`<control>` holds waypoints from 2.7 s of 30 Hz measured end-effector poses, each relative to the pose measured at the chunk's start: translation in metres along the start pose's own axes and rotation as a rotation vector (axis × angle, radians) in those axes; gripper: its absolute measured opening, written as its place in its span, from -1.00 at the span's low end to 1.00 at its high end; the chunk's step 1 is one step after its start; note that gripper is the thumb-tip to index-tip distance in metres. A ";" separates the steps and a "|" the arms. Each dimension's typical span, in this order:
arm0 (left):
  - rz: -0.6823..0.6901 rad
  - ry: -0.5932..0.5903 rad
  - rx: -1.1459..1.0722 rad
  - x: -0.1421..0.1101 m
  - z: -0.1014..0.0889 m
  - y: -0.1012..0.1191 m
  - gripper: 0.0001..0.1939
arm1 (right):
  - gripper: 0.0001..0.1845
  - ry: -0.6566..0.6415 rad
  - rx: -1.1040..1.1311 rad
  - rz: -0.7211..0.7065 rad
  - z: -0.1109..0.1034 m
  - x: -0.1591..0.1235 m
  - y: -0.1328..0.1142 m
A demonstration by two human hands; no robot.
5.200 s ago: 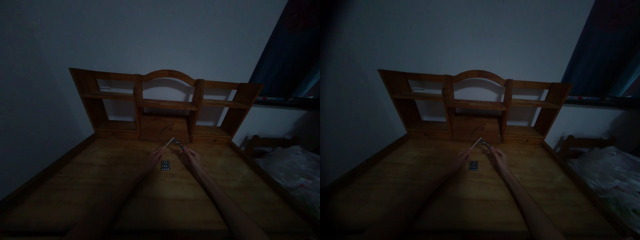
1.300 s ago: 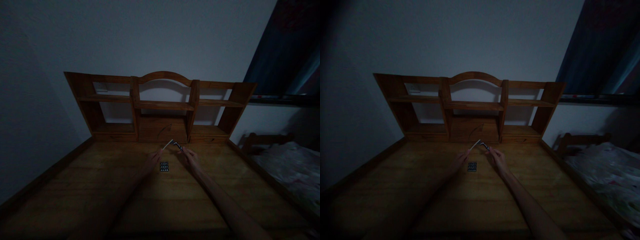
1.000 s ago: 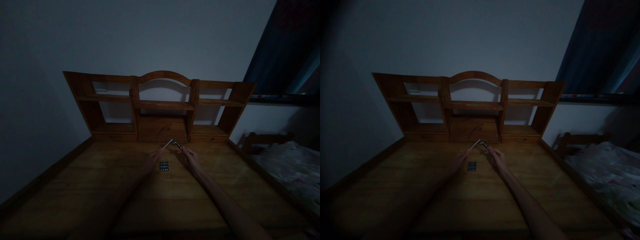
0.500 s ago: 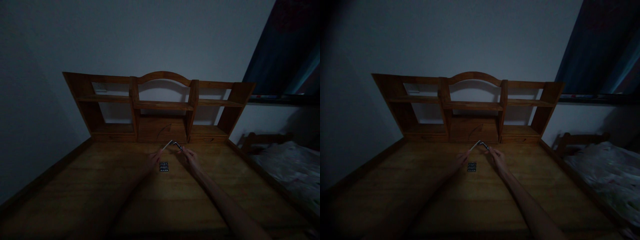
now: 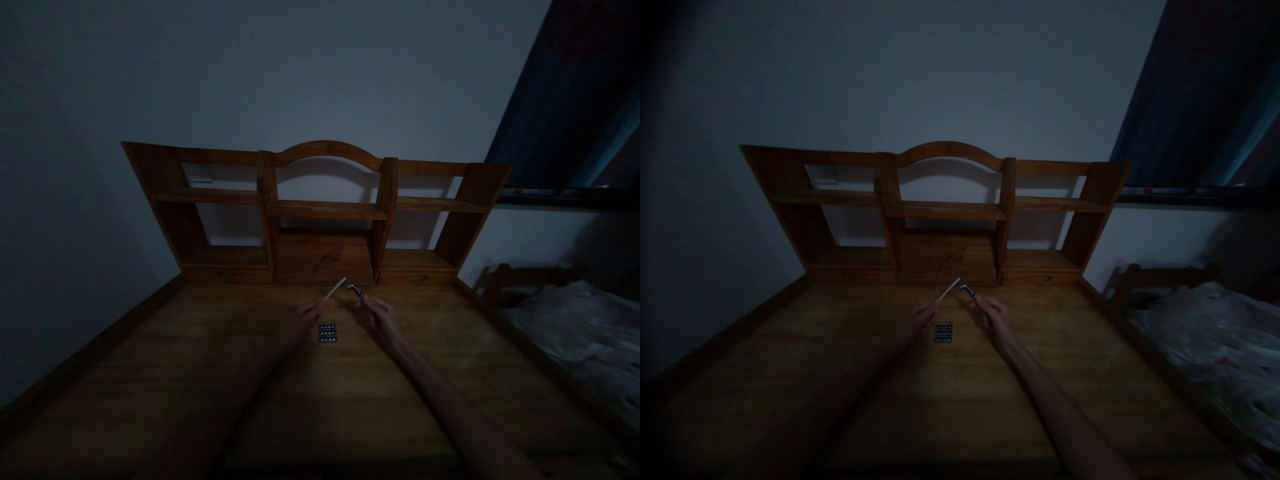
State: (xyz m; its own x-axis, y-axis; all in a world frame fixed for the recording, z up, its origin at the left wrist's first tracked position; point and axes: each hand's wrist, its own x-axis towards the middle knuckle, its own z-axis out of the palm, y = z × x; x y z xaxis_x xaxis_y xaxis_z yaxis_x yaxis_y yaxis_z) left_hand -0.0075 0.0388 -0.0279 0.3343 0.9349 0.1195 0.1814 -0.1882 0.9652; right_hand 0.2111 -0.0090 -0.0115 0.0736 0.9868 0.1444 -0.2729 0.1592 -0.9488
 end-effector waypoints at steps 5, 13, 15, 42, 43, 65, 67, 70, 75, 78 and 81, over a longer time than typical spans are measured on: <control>0.044 0.007 -0.025 -0.005 -0.001 0.003 -0.45 | -0.59 0.020 -0.005 0.012 -0.001 0.001 0.000; 0.019 -0.007 0.010 0.000 0.000 -0.001 -0.42 | -0.62 0.024 0.040 0.013 -0.001 0.002 0.003; -0.016 -0.008 -0.020 -0.002 -0.001 0.001 -0.43 | -0.63 0.014 0.032 0.010 -0.001 0.002 0.002; 0.007 -0.002 -0.082 -0.004 0.000 0.002 -0.46 | -0.63 0.029 0.033 0.039 -0.002 0.003 0.003; 0.010 -0.024 -0.076 -0.004 0.000 0.001 -0.46 | -0.62 0.030 0.022 0.043 -0.002 0.003 0.002; -0.025 -0.059 -0.045 0.002 0.004 -0.010 -0.41 | -0.60 0.019 0.057 0.019 0.000 0.002 0.003; -0.065 -0.066 -0.044 0.003 0.004 -0.010 -0.39 | -0.61 0.011 0.070 0.020 -0.001 0.002 0.003; -0.080 -0.033 -0.055 0.004 0.003 -0.009 -0.39 | -0.61 -0.019 0.090 0.028 0.000 0.002 0.003; -0.070 -0.070 -0.101 0.001 0.004 -0.008 -0.42 | -0.61 -0.023 0.130 0.038 0.000 0.003 0.002; -0.074 -0.061 -0.085 0.001 0.004 -0.009 -0.41 | -0.62 -0.044 0.153 0.026 0.001 0.003 0.002; -0.044 -0.012 -0.054 0.000 0.003 -0.006 -0.42 | -0.62 -0.064 0.167 0.020 0.002 0.002 0.000</control>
State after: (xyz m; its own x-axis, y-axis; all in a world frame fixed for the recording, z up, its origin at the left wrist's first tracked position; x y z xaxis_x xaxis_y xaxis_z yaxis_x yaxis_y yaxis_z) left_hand -0.0061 0.0386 -0.0340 0.3384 0.9381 0.0740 0.1459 -0.1300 0.9807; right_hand 0.2091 -0.0065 -0.0104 0.0065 0.9888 0.1493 -0.4299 0.1375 -0.8923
